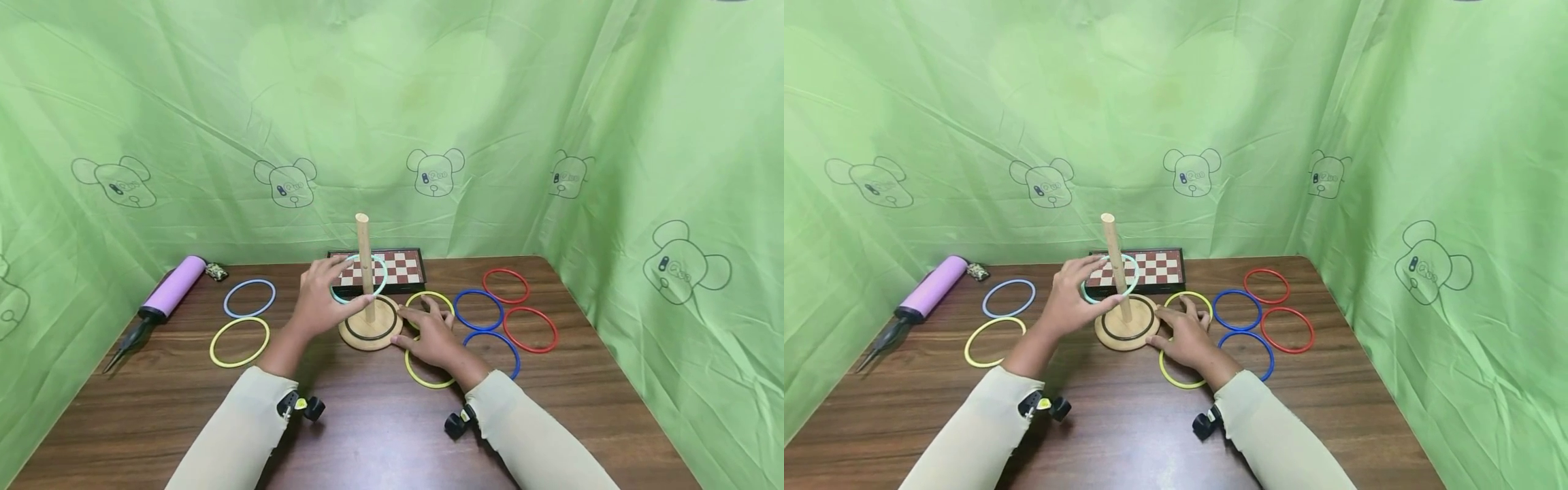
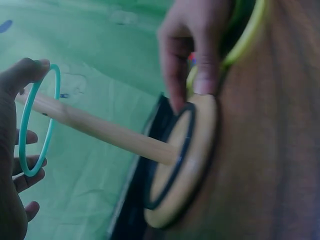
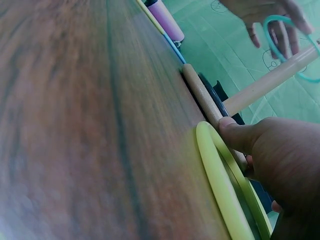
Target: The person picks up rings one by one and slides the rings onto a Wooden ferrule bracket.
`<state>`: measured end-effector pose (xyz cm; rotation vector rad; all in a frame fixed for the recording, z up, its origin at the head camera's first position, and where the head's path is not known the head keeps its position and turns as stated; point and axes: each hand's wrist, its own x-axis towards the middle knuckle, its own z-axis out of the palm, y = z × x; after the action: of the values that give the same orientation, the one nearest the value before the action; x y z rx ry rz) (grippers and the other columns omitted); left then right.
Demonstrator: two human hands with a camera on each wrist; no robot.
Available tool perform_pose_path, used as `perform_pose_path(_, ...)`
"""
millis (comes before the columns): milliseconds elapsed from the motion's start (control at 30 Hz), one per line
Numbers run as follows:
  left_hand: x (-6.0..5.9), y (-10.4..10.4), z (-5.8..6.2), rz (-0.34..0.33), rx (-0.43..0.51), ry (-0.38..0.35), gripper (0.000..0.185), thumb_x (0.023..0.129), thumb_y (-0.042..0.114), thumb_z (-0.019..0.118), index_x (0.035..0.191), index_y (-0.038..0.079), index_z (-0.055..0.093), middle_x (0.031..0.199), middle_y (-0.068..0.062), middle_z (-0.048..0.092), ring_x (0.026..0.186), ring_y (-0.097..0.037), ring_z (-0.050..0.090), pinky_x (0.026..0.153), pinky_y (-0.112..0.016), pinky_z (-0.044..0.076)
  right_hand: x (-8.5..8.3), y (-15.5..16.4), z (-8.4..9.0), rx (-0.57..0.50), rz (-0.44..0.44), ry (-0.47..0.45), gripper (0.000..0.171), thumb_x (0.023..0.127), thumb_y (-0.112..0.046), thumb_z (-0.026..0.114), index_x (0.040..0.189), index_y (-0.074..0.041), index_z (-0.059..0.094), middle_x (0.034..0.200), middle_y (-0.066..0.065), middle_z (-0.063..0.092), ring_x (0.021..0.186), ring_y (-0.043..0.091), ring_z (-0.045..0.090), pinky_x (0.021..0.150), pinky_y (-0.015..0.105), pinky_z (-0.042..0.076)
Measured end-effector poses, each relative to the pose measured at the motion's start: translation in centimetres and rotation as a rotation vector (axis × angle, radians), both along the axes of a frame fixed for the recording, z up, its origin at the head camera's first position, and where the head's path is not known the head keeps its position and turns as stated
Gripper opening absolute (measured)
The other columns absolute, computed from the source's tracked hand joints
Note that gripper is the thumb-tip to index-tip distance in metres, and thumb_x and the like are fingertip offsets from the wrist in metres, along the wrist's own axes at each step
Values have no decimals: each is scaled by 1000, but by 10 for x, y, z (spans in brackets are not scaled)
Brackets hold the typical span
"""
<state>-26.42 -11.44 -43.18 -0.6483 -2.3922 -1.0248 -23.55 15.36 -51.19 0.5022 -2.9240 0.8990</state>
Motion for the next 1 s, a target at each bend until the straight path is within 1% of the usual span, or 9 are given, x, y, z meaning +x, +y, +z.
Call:
perform_pose_path(167,1,5,-20,-2,-51,-34,85,78,52,92,143,3,70,150,-24,65,137,-43,56,111,-67,39,-1,0,-2,6,-4,2,62,98,-49,82,152,-24,67,157,0,66,168,44,18,119,76,17)
perform_pose_path(267,1,9,-29,-6,-70,-80,86,79,53,91,146,3,69,154,-24,63,142,-46,53,113,-68,38,-1,1,-2,4,-8,-1,63,97,-49,82,154,-25,66,158,0,65,169,44,18,119,76,16)
perform_pose_path(367,3,13,-37,-3,-100,-124,89,80,54,90,149,3,66,156,-22,61,144,-45,52,114,-68,37,-1,1,-3,9,-9,-8,65,98,-50,81,156,-28,63,160,0,63,169,42,17,120,76,16)
perform_pose_path(500,3,15,-48,10,-149,-156,95,81,55,90,154,1,61,158,-21,60,145,-42,52,116,-66,37,-1,1,-4,18,-6,-13,66,98,-52,80,158,-30,61,162,1,61,170,41,17,121,75,16)
perform_pose_path(700,0,18,-58,9,-171,-180,98,78,57,91,152,1,62,157,-21,62,143,-41,53,116,-64,37,-2,1,-3,11,-8,4,65,97,-50,82,156,-28,63,160,0,63,169,43,19,120,76,17)
perform_pose_path(867,-1,17,-64,12,-227,-198,94,80,60,88,151,2,64,155,-20,63,142,-40,54,116,-64,36,-3,1,-3,10,-8,16,65,97,-50,82,155,-27,64,159,-2,64,169,44,19,120,76,17)
perform_pose_path(1000,-1,16,-69,17,-237,-218,95,79,61,89,151,3,64,156,-19,62,141,-40,53,118,-65,35,-3,1,-3,10,3,13,65,98,-50,81,156,-28,63,160,-3,63,169,45,18,119,77,16)
